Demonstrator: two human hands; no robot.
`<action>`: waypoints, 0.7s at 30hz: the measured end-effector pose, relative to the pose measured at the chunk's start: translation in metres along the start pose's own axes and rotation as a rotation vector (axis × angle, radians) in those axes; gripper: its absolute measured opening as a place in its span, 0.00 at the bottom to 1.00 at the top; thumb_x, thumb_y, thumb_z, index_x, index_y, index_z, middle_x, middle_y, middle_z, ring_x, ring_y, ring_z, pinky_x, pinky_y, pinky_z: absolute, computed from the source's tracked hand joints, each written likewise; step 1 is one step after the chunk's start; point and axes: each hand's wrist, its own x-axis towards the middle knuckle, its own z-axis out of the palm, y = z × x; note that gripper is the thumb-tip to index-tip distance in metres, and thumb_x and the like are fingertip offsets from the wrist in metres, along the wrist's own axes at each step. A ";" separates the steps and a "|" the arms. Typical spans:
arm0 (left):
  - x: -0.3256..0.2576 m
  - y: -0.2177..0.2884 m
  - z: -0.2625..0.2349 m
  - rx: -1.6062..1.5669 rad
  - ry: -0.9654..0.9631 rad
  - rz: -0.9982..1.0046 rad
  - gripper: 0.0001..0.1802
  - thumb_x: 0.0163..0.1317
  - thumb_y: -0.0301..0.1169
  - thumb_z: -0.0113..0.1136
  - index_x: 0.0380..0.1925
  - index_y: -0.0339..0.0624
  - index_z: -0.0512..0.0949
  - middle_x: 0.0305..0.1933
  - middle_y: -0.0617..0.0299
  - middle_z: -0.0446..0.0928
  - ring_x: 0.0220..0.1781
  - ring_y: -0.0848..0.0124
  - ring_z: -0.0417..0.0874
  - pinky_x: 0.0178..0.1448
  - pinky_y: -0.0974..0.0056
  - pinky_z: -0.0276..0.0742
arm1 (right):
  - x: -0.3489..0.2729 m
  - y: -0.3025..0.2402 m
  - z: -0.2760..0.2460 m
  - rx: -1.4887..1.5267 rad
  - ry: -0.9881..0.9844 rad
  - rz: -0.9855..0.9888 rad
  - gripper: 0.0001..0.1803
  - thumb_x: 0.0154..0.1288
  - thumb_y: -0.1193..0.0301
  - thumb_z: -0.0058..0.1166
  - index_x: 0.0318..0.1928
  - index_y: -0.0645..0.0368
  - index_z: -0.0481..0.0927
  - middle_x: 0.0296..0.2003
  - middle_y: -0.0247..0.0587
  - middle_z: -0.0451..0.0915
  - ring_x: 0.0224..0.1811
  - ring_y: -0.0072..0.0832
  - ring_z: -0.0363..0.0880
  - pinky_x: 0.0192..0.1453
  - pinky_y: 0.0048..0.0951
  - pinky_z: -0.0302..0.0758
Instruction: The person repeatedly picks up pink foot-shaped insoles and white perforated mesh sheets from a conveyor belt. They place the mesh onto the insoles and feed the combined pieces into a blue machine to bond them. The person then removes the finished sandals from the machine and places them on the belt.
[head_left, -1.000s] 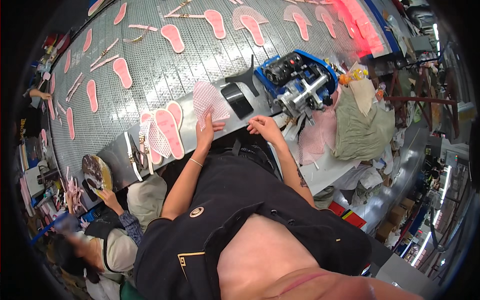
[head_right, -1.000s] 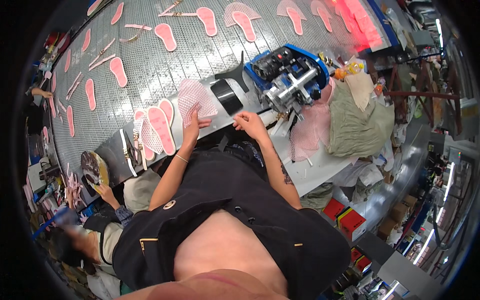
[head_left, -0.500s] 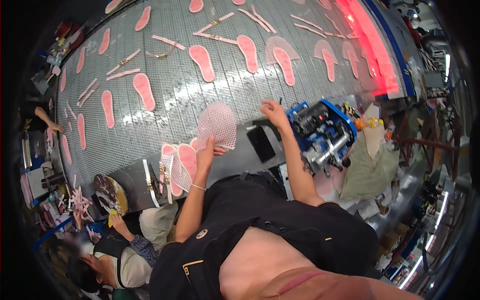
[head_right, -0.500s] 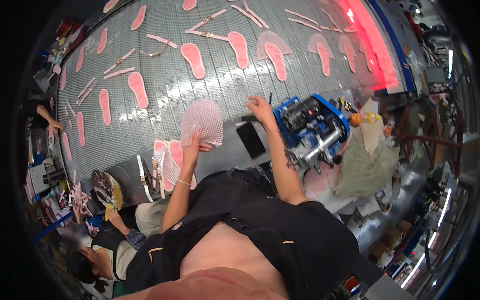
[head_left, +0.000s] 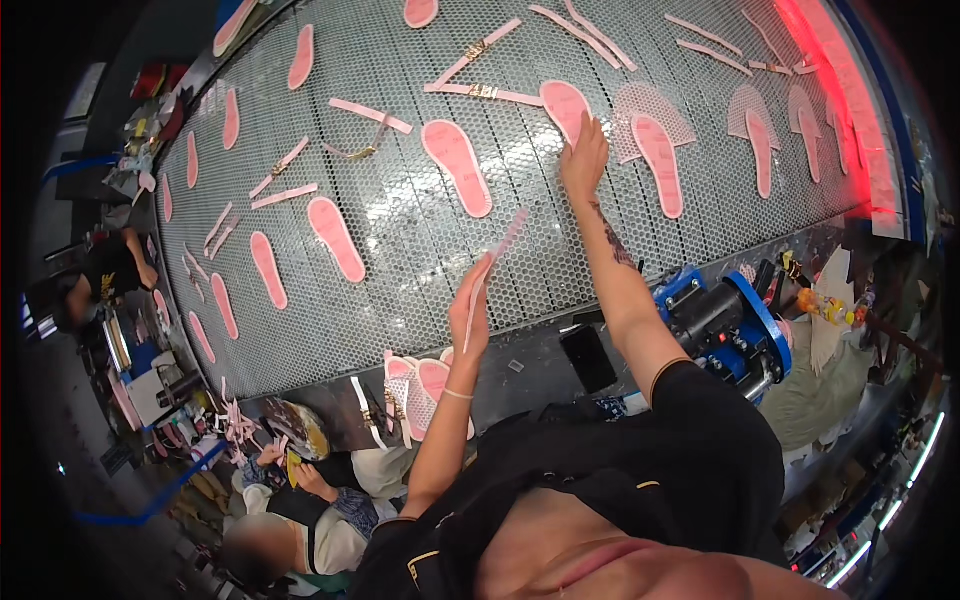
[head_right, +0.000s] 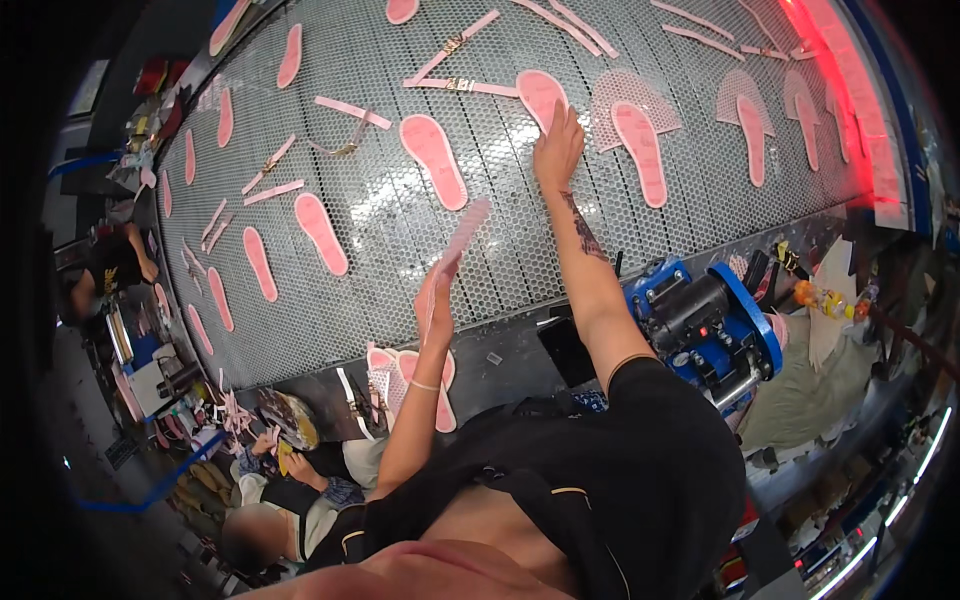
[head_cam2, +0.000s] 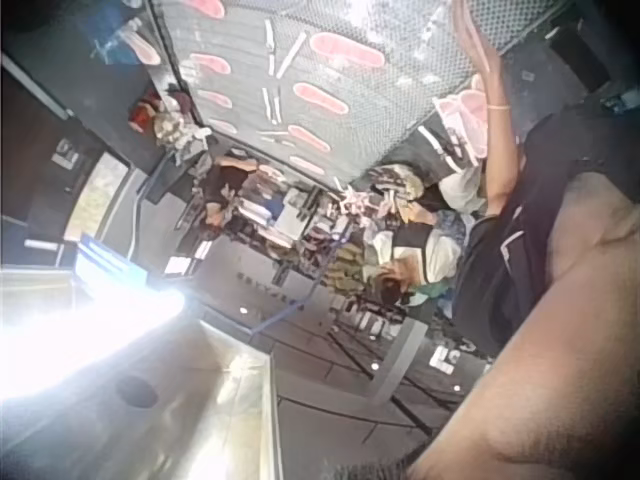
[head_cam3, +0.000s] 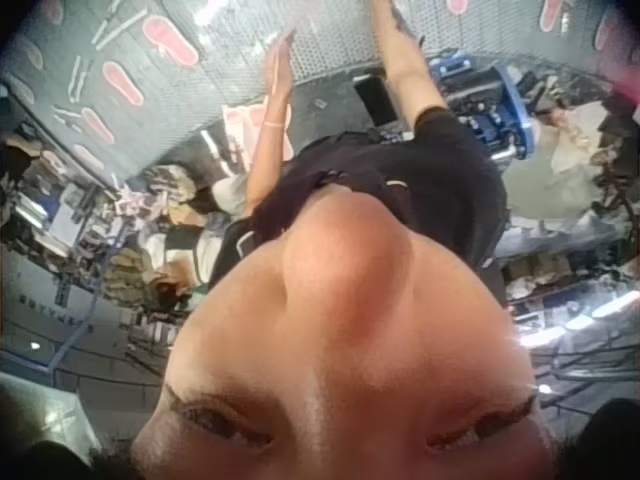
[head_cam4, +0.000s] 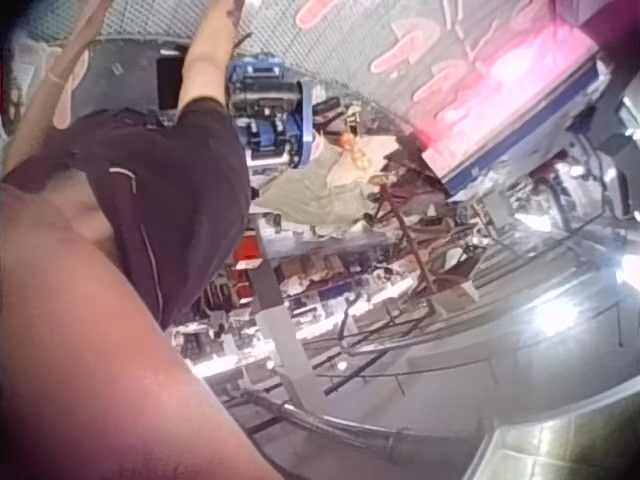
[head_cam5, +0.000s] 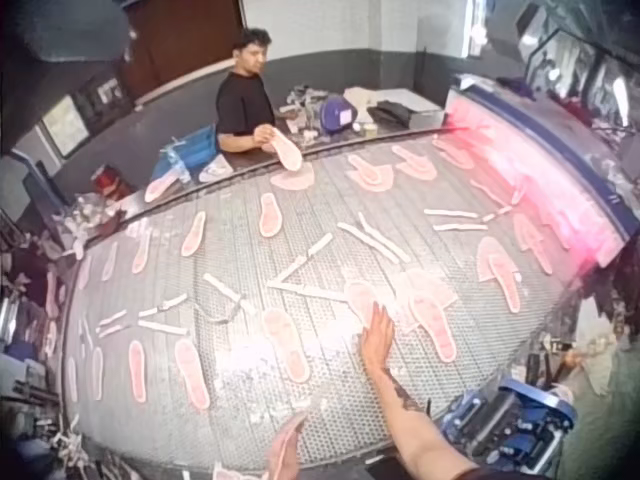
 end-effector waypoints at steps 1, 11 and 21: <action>0.015 -0.009 0.012 -0.035 0.039 0.062 0.20 0.69 0.25 0.46 0.61 0.34 0.71 0.65 0.49 0.71 0.68 0.59 0.69 0.72 0.59 0.60 | 0.006 -0.007 -0.012 0.067 0.039 0.026 0.37 0.55 0.78 0.58 0.67 0.60 0.61 0.65 0.59 0.61 0.65 0.54 0.61 0.67 0.47 0.61; 0.167 -0.036 0.159 0.650 0.118 0.169 0.33 0.59 0.22 0.54 0.66 0.34 0.60 0.72 0.33 0.49 0.68 0.40 0.63 0.69 0.52 0.64 | 0.030 0.029 -0.061 0.288 0.010 0.206 0.38 0.52 0.76 0.59 0.65 0.65 0.62 0.62 0.61 0.64 0.65 0.53 0.63 0.70 0.42 0.61; 0.179 -0.008 0.156 0.863 -0.128 0.201 0.37 0.52 0.25 0.57 0.64 0.33 0.60 0.66 0.33 0.57 0.43 0.43 0.80 0.42 0.46 0.79 | 0.026 0.034 -0.077 0.315 0.034 0.292 0.39 0.52 0.72 0.61 0.65 0.67 0.61 0.62 0.61 0.64 0.66 0.54 0.62 0.69 0.42 0.62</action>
